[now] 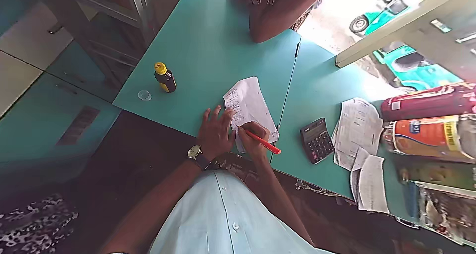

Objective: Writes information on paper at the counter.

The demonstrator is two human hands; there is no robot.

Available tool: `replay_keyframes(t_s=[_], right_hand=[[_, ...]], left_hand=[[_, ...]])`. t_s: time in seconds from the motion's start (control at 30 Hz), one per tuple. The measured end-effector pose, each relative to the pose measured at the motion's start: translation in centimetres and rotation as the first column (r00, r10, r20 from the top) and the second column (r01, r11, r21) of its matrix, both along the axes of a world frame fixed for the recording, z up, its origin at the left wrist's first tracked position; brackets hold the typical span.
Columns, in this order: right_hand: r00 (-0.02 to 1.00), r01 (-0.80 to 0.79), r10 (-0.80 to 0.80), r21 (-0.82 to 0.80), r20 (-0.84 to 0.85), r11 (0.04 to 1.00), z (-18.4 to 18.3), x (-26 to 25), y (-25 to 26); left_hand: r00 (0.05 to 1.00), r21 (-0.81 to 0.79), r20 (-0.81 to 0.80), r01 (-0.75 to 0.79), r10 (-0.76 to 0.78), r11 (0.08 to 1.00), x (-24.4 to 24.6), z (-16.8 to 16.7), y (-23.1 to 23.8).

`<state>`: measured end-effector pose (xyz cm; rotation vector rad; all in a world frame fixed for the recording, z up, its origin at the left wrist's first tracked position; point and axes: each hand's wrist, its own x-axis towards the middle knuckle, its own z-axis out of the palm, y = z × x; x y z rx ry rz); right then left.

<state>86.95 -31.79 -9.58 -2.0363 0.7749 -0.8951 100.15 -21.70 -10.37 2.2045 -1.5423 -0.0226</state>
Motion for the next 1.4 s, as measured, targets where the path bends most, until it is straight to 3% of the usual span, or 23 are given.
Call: replay_keyframes(t_s=[1.4], right_hand=[[0.993,0.116,-0.117,-0.042,-0.024,0.992,0.19,0.22,0.21]], left_hand=[[1.0,0.004,0.004,-0.006,0.006,1.0,-0.09,0.05,-0.12]])
